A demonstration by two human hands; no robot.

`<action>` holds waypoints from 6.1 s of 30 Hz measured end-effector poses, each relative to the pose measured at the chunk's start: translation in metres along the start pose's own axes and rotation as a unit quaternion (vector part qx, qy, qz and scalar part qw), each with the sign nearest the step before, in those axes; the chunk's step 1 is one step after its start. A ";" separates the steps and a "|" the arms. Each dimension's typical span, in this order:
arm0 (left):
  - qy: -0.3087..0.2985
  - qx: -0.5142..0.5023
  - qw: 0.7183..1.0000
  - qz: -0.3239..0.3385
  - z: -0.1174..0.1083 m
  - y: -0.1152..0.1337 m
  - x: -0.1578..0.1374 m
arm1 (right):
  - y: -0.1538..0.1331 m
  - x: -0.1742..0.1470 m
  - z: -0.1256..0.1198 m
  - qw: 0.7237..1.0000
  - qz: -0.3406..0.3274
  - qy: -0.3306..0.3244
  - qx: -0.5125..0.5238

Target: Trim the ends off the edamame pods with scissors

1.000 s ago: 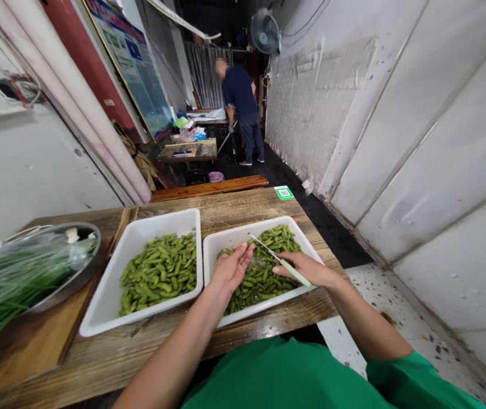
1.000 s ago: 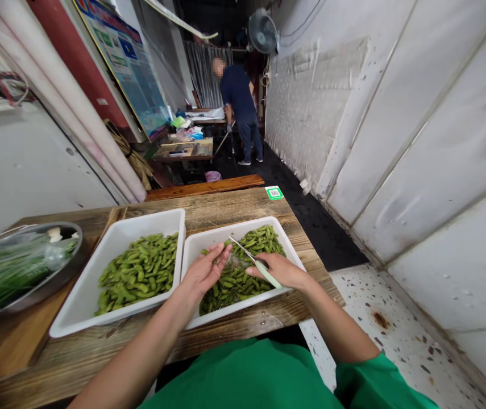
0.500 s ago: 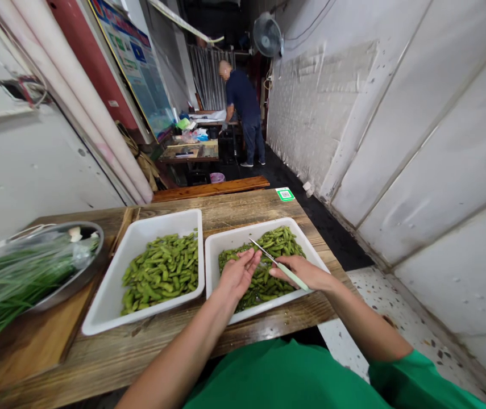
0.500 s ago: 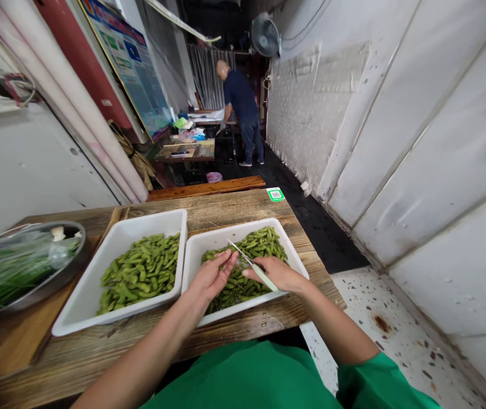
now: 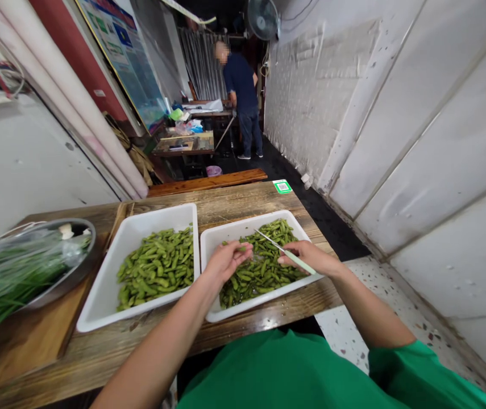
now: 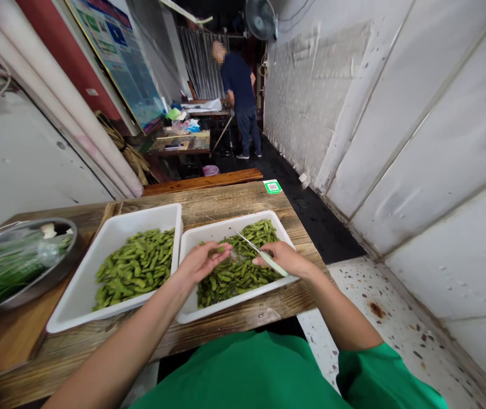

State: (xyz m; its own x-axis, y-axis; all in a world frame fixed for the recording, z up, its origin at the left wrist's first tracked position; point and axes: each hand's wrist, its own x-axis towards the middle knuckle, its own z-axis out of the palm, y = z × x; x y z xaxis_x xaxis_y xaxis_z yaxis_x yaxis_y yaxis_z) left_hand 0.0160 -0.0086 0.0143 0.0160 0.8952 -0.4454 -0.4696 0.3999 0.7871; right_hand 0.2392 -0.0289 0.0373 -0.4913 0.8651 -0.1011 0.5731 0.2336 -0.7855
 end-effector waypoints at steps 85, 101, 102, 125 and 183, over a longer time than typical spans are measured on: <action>0.031 -0.141 0.990 0.005 0.003 -0.015 -0.013 | -0.020 0.010 0.018 0.987 0.049 -0.087 0.123; -0.167 0.311 0.929 0.108 -0.027 0.032 0.009 | 0.001 -0.004 0.008 0.975 0.063 0.004 0.215; -0.177 0.294 0.935 0.086 -0.026 0.031 0.008 | 0.002 -0.005 0.008 0.975 0.063 0.004 0.214; -0.220 0.265 0.936 -0.069 -0.025 0.019 -0.011 | 0.039 0.005 0.038 0.973 0.044 0.188 0.124; -0.205 0.137 0.965 -0.086 -0.020 -0.002 -0.018 | -0.008 -0.001 0.016 0.998 -0.040 -0.041 -0.012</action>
State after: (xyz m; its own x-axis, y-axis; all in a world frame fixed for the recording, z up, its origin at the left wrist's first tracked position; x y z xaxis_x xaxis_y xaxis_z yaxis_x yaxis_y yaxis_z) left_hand -0.0016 -0.0292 0.0122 0.4469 0.7910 -0.4179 -0.1791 0.5368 0.8245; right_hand 0.2247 -0.0387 0.0336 -0.5876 0.8041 -0.0901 0.5459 0.3117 -0.7777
